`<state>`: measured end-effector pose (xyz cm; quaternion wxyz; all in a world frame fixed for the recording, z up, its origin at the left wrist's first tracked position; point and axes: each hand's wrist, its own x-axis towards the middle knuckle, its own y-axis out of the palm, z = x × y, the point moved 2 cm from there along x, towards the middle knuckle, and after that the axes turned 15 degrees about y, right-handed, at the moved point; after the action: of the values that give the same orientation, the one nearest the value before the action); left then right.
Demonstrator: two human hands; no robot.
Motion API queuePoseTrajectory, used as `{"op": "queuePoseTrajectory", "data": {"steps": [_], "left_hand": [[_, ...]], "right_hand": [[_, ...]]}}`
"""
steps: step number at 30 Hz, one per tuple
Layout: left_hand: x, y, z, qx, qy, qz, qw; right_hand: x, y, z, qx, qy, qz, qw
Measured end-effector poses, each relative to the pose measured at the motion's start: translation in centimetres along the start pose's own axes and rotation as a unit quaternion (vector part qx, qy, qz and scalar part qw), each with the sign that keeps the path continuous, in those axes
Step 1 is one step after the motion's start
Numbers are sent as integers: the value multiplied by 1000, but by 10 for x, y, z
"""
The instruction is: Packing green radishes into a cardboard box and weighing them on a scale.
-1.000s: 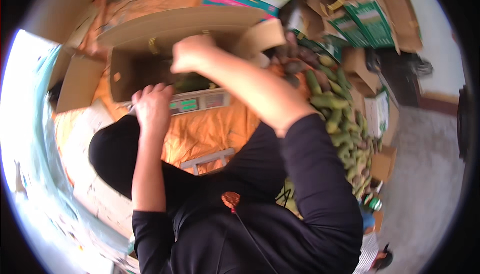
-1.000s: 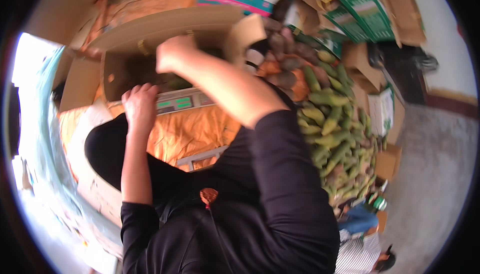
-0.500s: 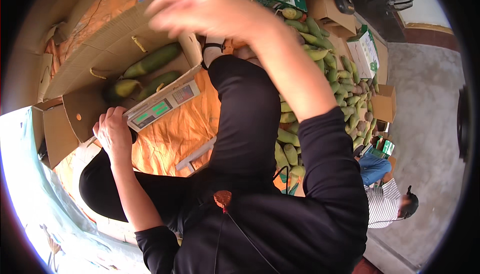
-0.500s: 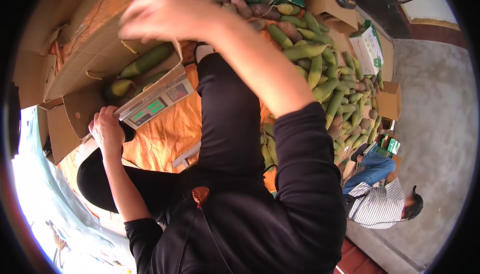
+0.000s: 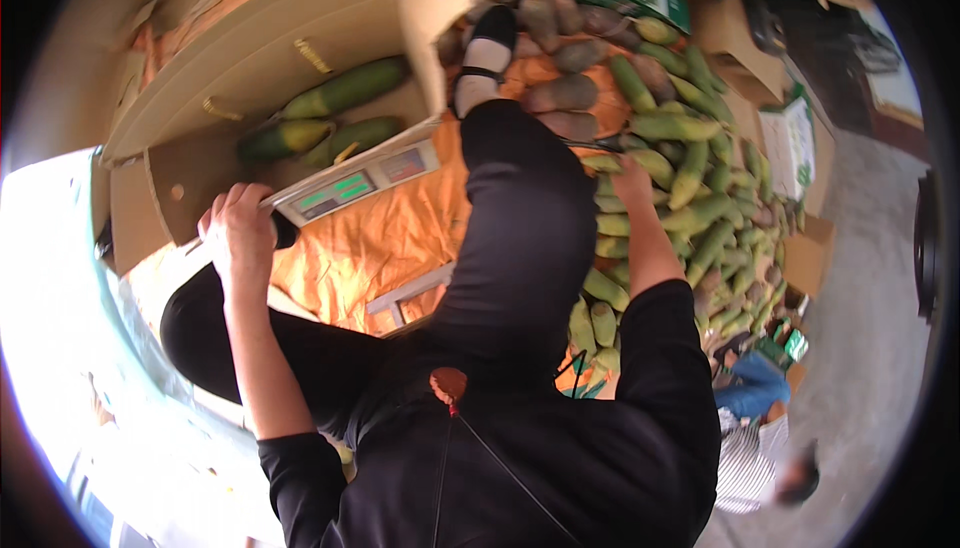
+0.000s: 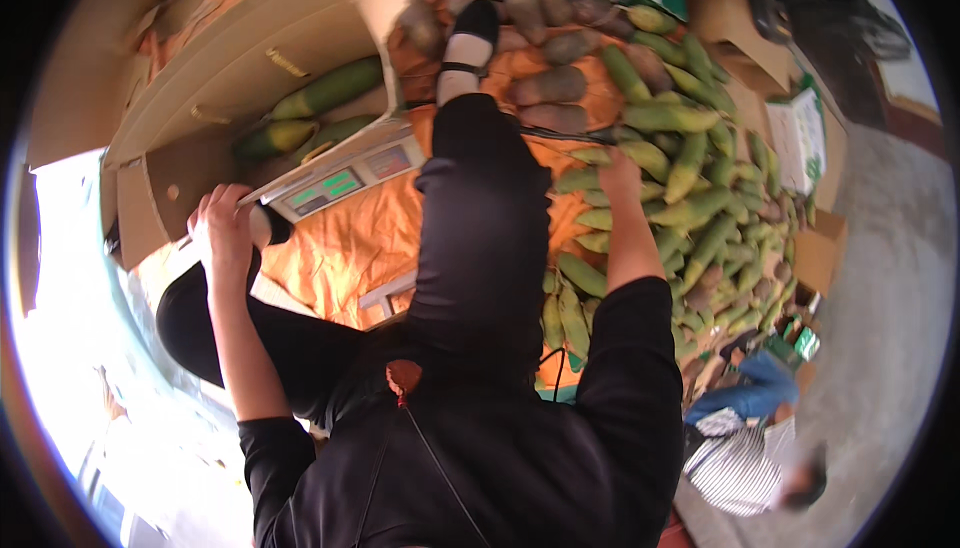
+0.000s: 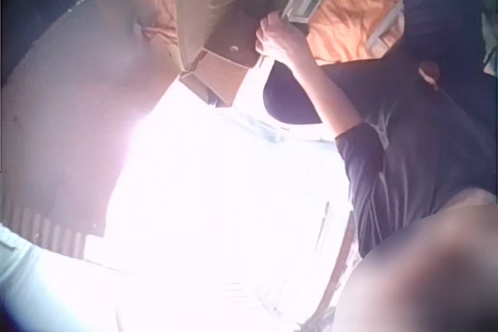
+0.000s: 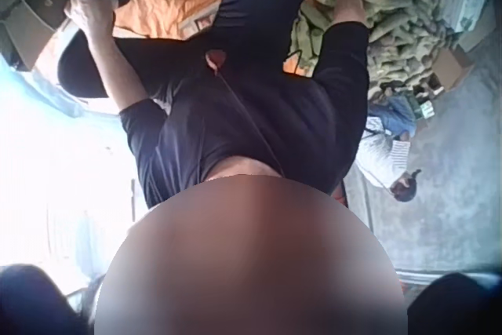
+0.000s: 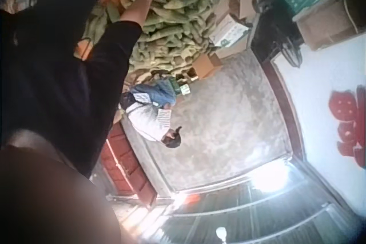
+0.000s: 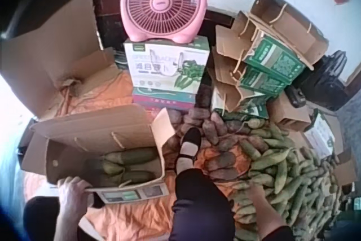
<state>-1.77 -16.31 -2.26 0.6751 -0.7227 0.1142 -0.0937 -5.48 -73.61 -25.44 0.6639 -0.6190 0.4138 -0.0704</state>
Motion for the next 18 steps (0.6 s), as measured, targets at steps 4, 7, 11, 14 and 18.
{"op": "queuePoseTrajectory", "data": {"steps": [4,7,11,14,18], "left_hand": [[4,4,-1,-19,-4,-8,1000],[7,1,-3,-31,-3,-10,999],[10,2,-4,-33,-2,-14,999],[7,-6,-1,-35,-14,-3,999],[9,-3,0,-38,-15,4,999]], "right_hand": [[-11,10,-10,-190,65,41,979],[-20,9,-10,-206,50,45,976],[-25,26,-21,-230,9,51,972],[-41,14,3,-276,30,34,960],[-32,12,-2,-302,40,38,952]]}}
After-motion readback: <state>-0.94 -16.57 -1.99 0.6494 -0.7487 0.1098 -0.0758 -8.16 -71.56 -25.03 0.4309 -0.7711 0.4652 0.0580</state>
